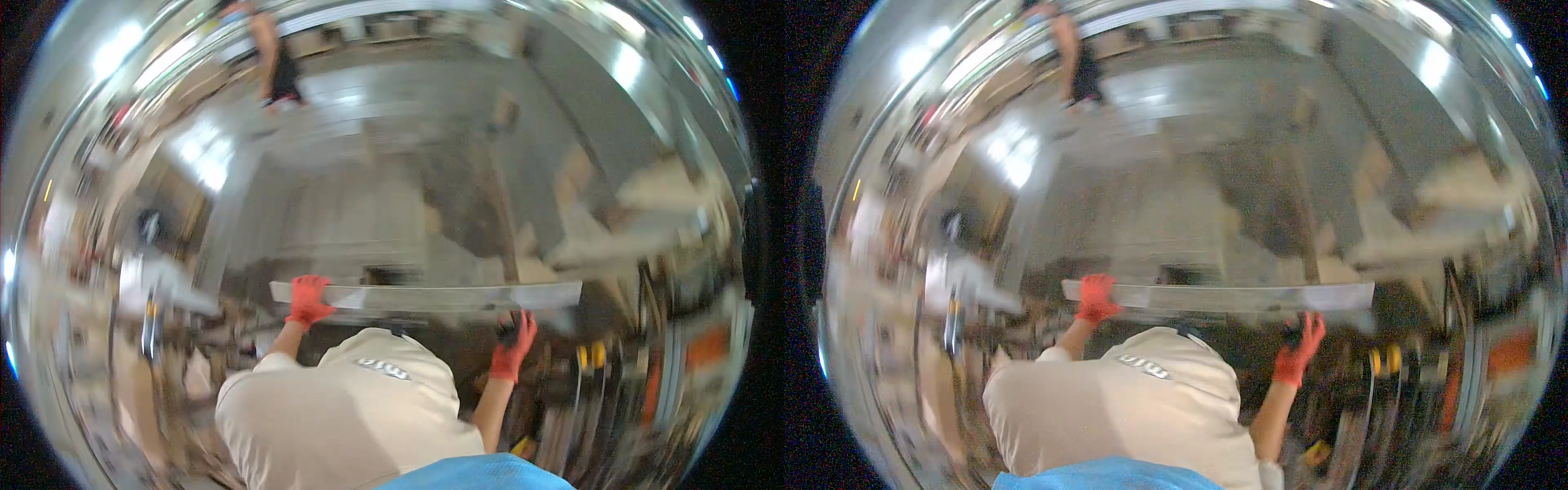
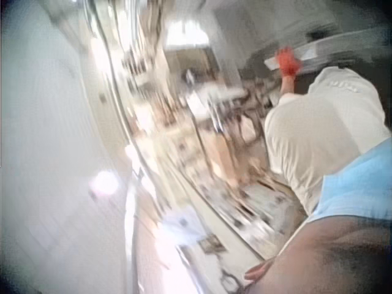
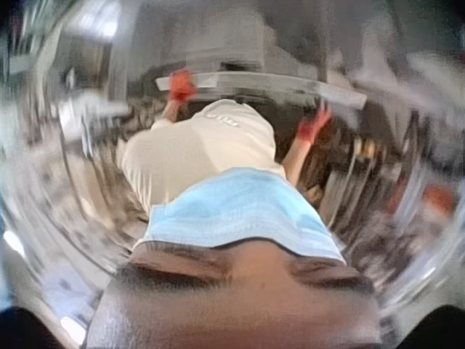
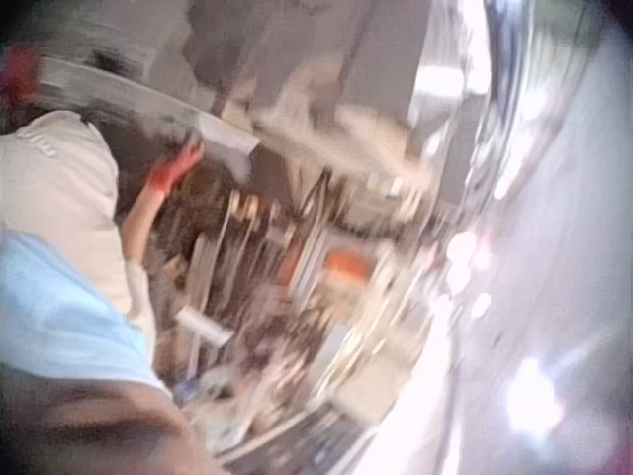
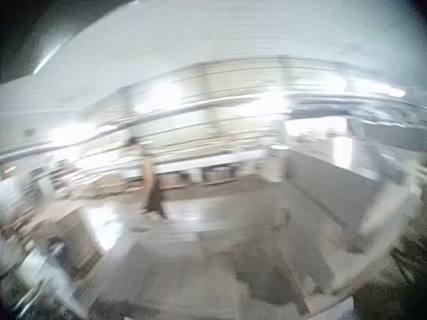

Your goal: The person repeatedly picks up long, thin metal strips from a stack and feeds them into a processing machine. They wear red gloves and handle the strips one at a time, placing them onto the machine's input mechanism before returning to the stack to retrieve the next piece.

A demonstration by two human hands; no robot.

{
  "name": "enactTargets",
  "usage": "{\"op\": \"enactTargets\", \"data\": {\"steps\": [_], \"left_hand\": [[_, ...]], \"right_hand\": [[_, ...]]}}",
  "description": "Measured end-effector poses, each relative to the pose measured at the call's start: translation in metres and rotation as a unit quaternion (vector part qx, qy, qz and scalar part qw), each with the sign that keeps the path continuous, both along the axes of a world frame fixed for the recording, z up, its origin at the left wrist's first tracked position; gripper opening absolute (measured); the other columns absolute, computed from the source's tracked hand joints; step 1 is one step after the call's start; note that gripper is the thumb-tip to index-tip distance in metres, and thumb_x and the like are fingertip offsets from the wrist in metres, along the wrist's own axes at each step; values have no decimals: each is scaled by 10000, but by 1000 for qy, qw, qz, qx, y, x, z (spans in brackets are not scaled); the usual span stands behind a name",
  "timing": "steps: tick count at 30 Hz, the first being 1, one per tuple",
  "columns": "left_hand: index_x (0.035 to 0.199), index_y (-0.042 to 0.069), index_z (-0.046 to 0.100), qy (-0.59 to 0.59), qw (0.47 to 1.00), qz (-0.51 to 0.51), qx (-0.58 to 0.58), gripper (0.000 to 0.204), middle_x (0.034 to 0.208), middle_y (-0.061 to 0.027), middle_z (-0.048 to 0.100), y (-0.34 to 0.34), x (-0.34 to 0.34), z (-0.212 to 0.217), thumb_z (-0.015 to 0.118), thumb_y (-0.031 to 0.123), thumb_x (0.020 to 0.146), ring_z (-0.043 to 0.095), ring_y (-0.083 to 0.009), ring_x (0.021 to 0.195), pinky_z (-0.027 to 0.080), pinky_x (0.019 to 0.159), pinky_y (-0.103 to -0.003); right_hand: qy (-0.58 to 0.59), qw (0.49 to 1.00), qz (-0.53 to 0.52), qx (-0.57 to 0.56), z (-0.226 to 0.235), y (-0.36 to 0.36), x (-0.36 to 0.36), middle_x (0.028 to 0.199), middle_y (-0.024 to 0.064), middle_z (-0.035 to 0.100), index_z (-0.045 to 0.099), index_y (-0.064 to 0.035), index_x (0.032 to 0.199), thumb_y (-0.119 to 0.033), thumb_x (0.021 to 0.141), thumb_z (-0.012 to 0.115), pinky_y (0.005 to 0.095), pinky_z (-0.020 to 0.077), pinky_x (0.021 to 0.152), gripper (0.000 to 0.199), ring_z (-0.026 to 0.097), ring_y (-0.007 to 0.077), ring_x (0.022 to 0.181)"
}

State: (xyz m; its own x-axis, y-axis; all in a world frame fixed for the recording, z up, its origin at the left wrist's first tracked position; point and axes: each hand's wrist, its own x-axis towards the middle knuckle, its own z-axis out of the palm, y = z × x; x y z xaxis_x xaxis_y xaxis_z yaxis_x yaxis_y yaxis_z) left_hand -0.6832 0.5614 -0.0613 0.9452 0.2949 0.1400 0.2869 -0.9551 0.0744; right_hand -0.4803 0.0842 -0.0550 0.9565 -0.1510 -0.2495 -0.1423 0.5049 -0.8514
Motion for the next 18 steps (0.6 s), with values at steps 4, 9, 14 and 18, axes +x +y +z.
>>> {"op": "enactTargets", "data": {"steps": [4,9,14,18], "left_hand": [[1199,170,642,25,974,205,-94,721,1191,-101,672,6,-72,-57,864,465,579,622,-304,1147,431,977,-504],[1155,154,638,-36,881,421,-213,631,1091,-99,699,36,-114,-106,852,472,654,672,-329,1046,504,861,-489],[1139,130,626,-28,816,554,-161,584,1099,-110,706,130,-127,-131,843,434,690,682,-339,1048,531,834,-477],[1126,116,625,-49,787,591,-169,564,1080,-128,712,239,-128,-146,845,404,693,690,-342,1043,543,840,-483]], "right_hand": [[80,995,46,-23,10,55,12,1138,58,671,504,-160,1361,-219,983,689,338,532,725,425,664,211,850],[65,978,185,-73,-60,141,13,1004,47,669,596,-138,1169,-188,979,691,337,558,711,218,663,180,847],[128,929,341,-63,-79,257,-15,980,52,660,596,-130,1136,-145,969,697,335,574,718,196,668,182,860],[155,909,378,-80,-44,328,-49,973,79,667,559,-106,1198,-98,961,698,345,561,725,275,668,210,844]]}}
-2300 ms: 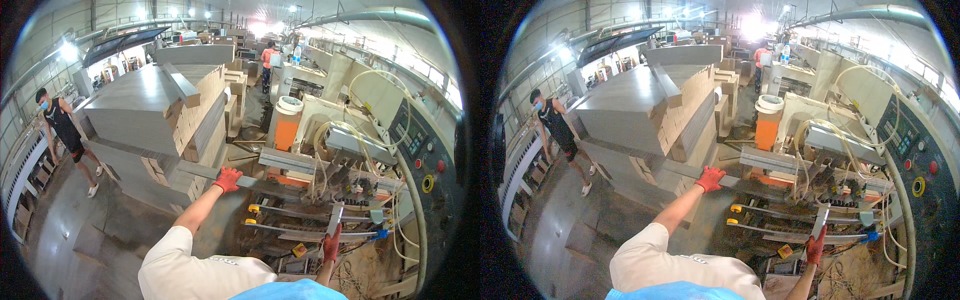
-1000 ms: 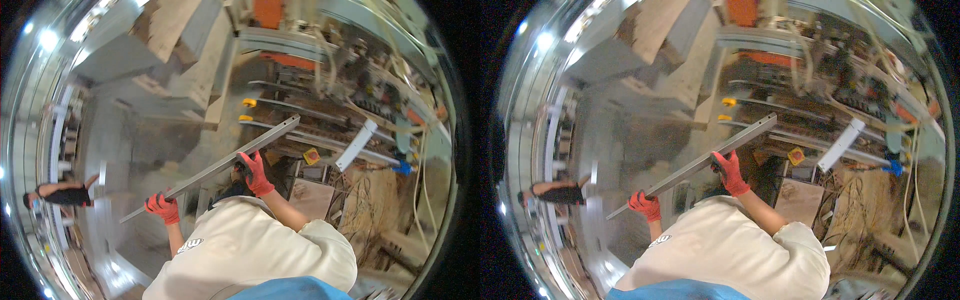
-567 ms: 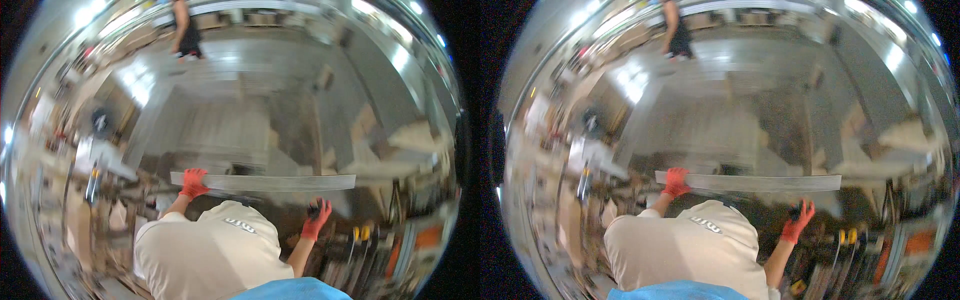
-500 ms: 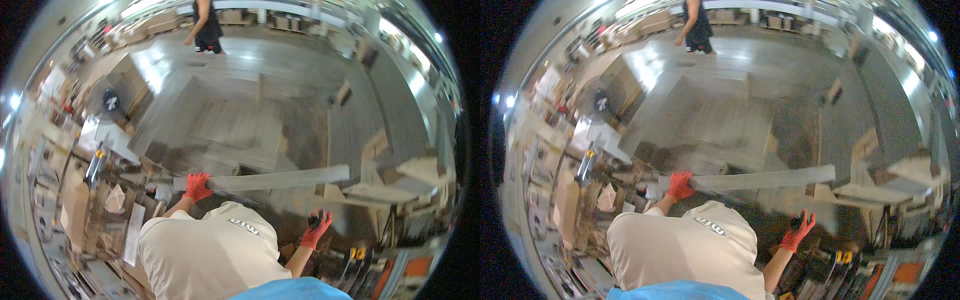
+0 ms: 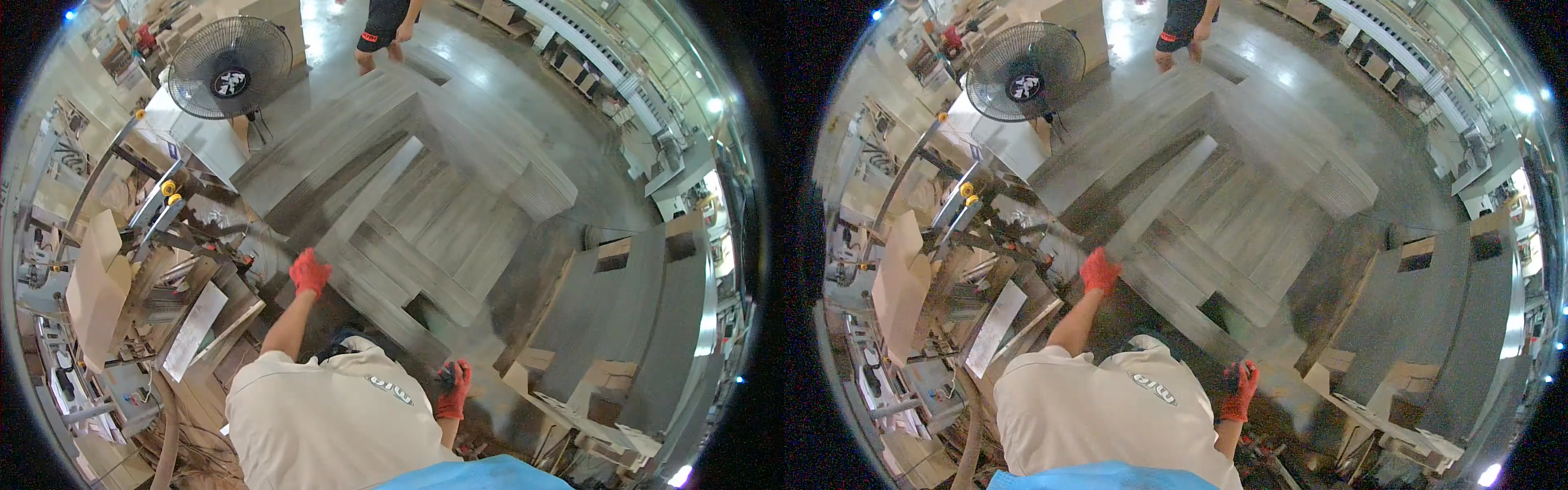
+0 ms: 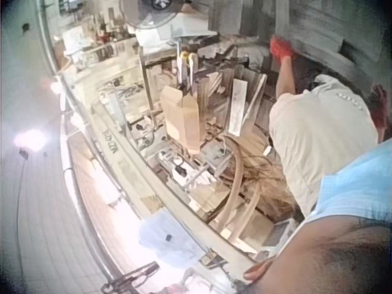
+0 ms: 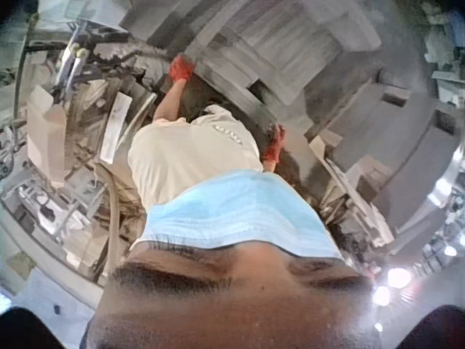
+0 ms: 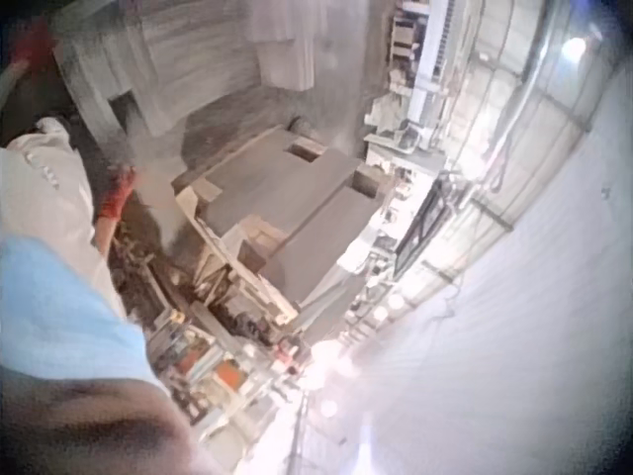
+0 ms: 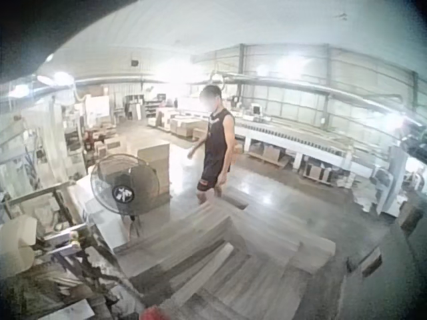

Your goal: The person repeatedly picks up long, thin metal strips from a stack and feeds them into a processing machine. They wear red gloves and handle the strips one at a time, placing them onto the machine's input mechanism before returning to the stack to retrieve the next piece.

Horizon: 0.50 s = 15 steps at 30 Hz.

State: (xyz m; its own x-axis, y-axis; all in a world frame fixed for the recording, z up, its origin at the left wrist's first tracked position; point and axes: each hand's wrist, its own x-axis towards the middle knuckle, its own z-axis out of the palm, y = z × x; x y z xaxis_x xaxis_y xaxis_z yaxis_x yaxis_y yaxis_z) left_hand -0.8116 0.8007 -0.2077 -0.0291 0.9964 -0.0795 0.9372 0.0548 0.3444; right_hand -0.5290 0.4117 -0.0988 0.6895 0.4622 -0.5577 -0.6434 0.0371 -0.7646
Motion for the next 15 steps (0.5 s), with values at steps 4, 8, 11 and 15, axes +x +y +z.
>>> {"op": "enactTargets", "data": {"steps": [4,8,11,15], "left_hand": [[1120,106,642,-28,999,16,-33,549,1072,-142,722,104,0,-12,849,388,697,704,-348,1018,557,850,-470],[1148,118,647,7,999,1,-40,564,1102,-132,717,175,24,-13,852,386,697,701,-334,1043,552,874,-462],[1215,136,627,39,996,39,-72,595,1247,-120,660,206,33,-27,840,377,715,640,-318,1173,485,975,-522],[1311,171,566,116,982,132,63,618,1407,-103,527,211,39,-87,802,350,768,487,-327,1323,314,1090,-634]], "right_hand": [[-32,996,61,-61,1,30,-8,992,78,668,560,-102,1200,-132,991,660,360,566,751,234,669,206,867],[-51,987,41,-149,-10,13,-13,991,88,676,559,-83,1220,-115,974,661,368,573,764,268,690,225,856],[-64,981,50,-173,-20,-2,-2,1020,92,671,561,-82,1224,-107,969,660,369,578,756,275,698,227,873],[-78,953,137,-258,-11,-7,6,1316,59,573,603,-100,1249,-70,986,607,343,464,1082,264,530,199,1268]]}}
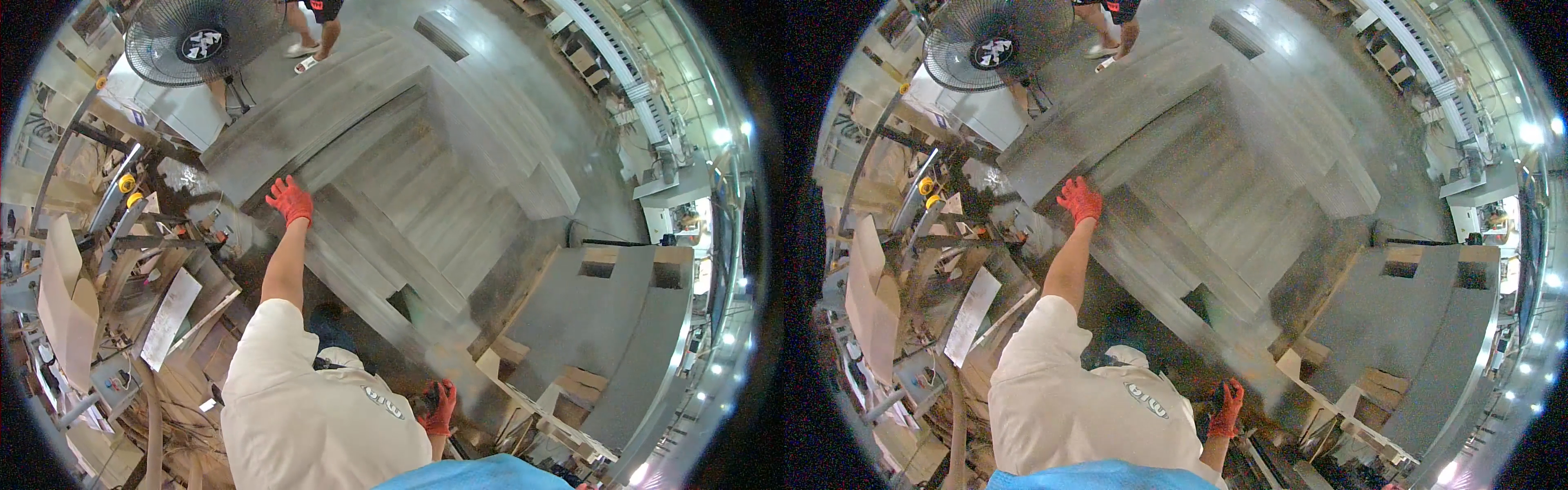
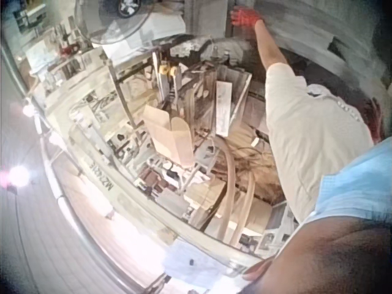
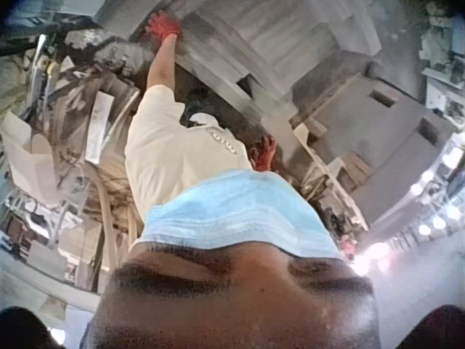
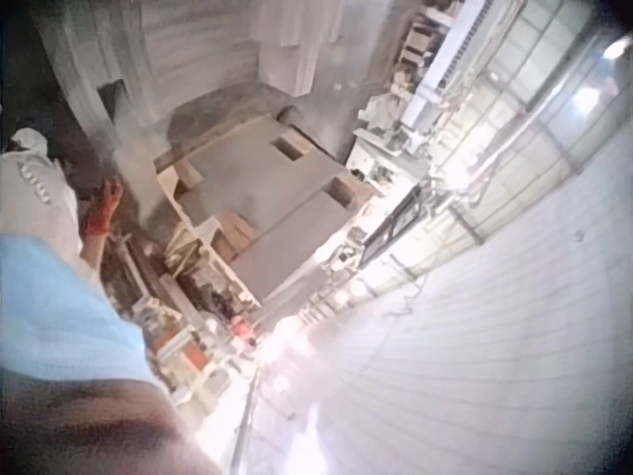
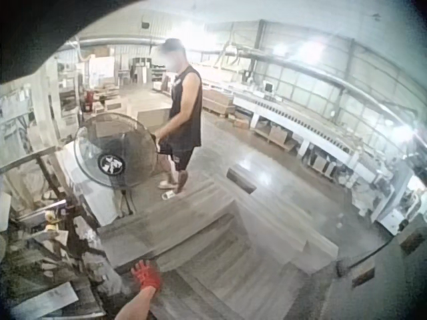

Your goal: The person repeatedly picks up long, thin metal strips from a stack and feeds them into a processing machine. They wear red gloves and handle the strips one at a time, placing them onto the machine's input mechanism before returning to the stack to retrieve the next piece.

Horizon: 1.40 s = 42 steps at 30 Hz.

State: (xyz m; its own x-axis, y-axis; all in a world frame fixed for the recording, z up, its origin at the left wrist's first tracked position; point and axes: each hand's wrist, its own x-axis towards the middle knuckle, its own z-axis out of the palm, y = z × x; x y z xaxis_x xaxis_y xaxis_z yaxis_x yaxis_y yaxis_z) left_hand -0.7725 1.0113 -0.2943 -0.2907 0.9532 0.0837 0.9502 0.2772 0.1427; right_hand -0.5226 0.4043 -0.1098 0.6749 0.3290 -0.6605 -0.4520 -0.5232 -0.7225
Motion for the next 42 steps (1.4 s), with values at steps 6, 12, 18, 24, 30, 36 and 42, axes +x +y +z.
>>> {"op": "enactTargets", "data": {"steps": [6,12,18,24,30,36,42], "left_hand": [[1203,138,686,-282,939,-71,-182,430,1276,-160,666,-46,-20,-123,725,393,859,623,-331,1210,492,1001,-466],[1217,74,687,-365,878,-51,-306,513,1368,-198,624,-24,-57,-168,646,483,910,624,-369,1215,508,993,-446],[1273,28,649,-397,905,-24,-153,595,1404,-210,606,-23,-74,-173,627,503,916,604,-390,1243,486,1034,-456],[1314,78,648,-276,871,-199,-355,572,1377,-214,622,-182,4,-135,615,422,858,572,-391,1303,473,1073,-479],[1111,62,776,-240,804,-337,-427,489,1165,-188,745,-345,22,-151,670,442,823,731,-340,1052,571,887,-499],[1124,84,750,-127,739,-364,-553,443,1187,-138,740,-389,64,-66,681,413,834,708,-329,1061,554,869,-530],[1024,36,788,-116,819,-387,-407,476,1088,-242,742,-415,102,-52,680,413,755,743,-357,1024,579,840,-505]], "right_hand": [[70,994,-73,39,9,4,-22,1339,59,576,606,-98,1251,-68,1006,588,352,478,1052,247,553,207,1242],[22,992,85,-86,-54,-70,-1,1287,68,603,593,-85,1272,-85,995,641,366,461,1065,281,556,201,1241],[57,997,43,0,-60,-65,-5,1314,82,586,612,-40,1247,-110,981,671,377,439,1095,281,531,223,1270],[42,999,6,14,-73,-80,-20,1370,141,548,571,-30,1310,-186,957,655,441,447,1080,395,544,323,1246],[-324,933,157,11,-58,-163,53,1336,165,576,549,-44,1334,-201,960,662,465,457,1054,421,549,316,1231],[-514,806,-203,-213,-44,-313,72,1181,150,678,660,-57,1194,-313,943,715,443,561,832,362,644,306,1046],[-549,781,-86,-285,-6,-321,113,1099,158,691,690,-73,1099,-386,890,725,457,558,800,378,655,336,990]]}}
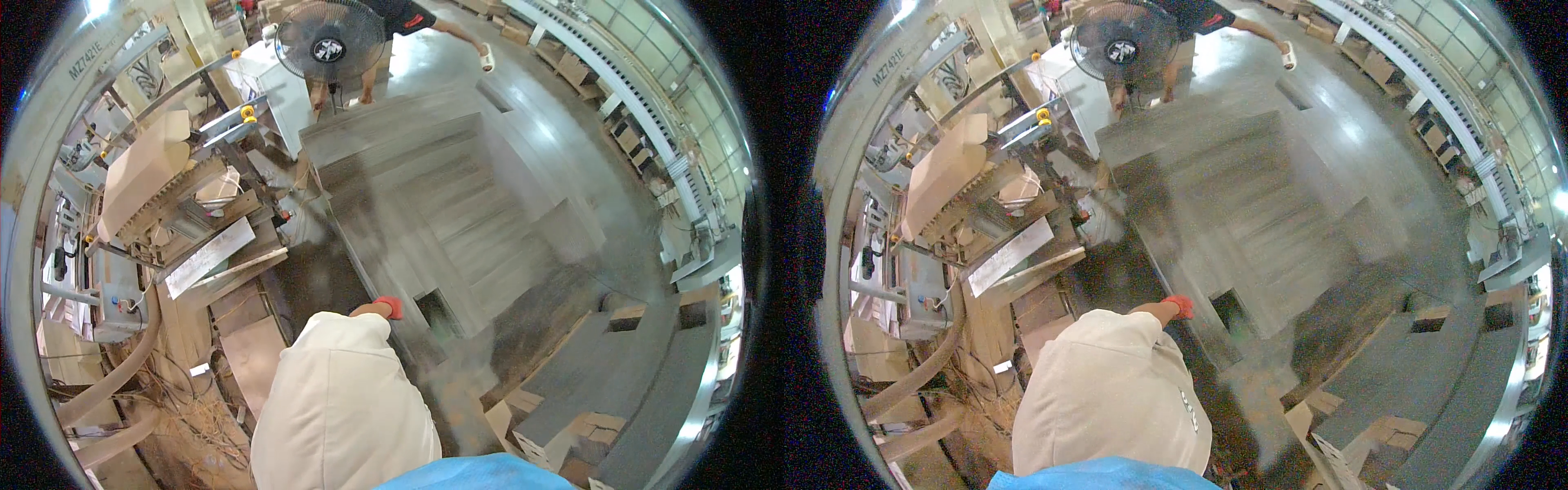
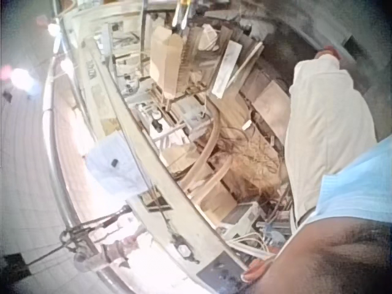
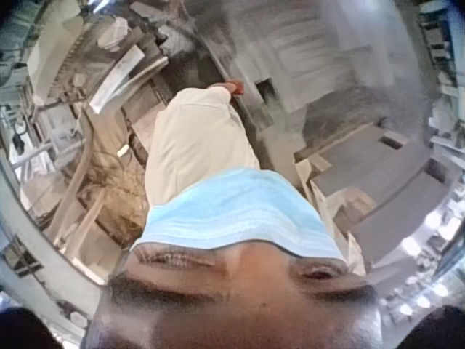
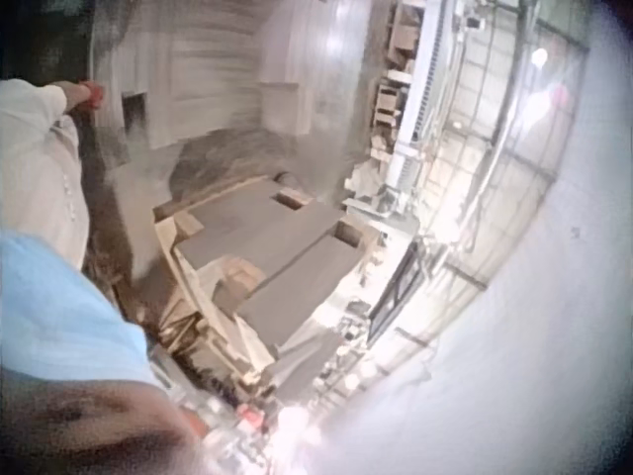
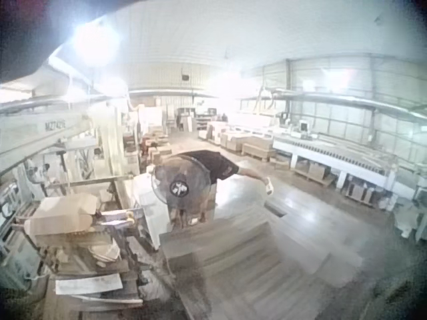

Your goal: The person repeatedly picks up long, thin metal strips from a stack and feeds them into a processing machine. They wear red gloves and handle the strips one at a time, placing them onto the machine's input mechanism before returning to the stack to retrieve the next piece.

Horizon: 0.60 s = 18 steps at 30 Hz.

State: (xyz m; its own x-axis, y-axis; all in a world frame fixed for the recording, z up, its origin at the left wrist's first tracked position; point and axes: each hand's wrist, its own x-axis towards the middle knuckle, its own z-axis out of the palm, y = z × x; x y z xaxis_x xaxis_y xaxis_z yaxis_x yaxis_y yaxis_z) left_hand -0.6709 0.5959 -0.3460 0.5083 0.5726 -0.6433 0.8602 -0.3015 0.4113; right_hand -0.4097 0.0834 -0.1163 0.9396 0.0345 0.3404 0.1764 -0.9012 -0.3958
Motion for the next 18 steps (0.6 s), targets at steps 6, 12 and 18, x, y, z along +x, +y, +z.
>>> {"op": "enactTargets", "data": {"steps": [6,12,18], "left_hand": [[1046,28,773,-50,996,-62,31,446,1089,-230,745,-68,55,11,660,373,786,737,-381,1013,576,857,-501],[1131,51,732,-115,923,-365,-44,443,1173,-197,716,-110,107,-12,658,395,861,686,-382,1089,541,941,-486],[1259,78,644,-225,897,-381,3,462,1296,-154,670,-155,247,44,715,357,897,628,-344,1212,495,1040,-431]], "right_hand": [[39,997,-47,-54,23,-77,3,1016,167,703,720,-89,1004,-458,838,735,472,555,768,406,667,366,934],[104,976,-185,-54,65,-210,-51,933,176,716,750,-104,910,-531,785,745,486,553,736,445,679,396,879],[190,918,-341,-73,81,-211,-100,854,171,726,769,-111,798,-592,754,736,504,551,717,483,688,412,819]]}}
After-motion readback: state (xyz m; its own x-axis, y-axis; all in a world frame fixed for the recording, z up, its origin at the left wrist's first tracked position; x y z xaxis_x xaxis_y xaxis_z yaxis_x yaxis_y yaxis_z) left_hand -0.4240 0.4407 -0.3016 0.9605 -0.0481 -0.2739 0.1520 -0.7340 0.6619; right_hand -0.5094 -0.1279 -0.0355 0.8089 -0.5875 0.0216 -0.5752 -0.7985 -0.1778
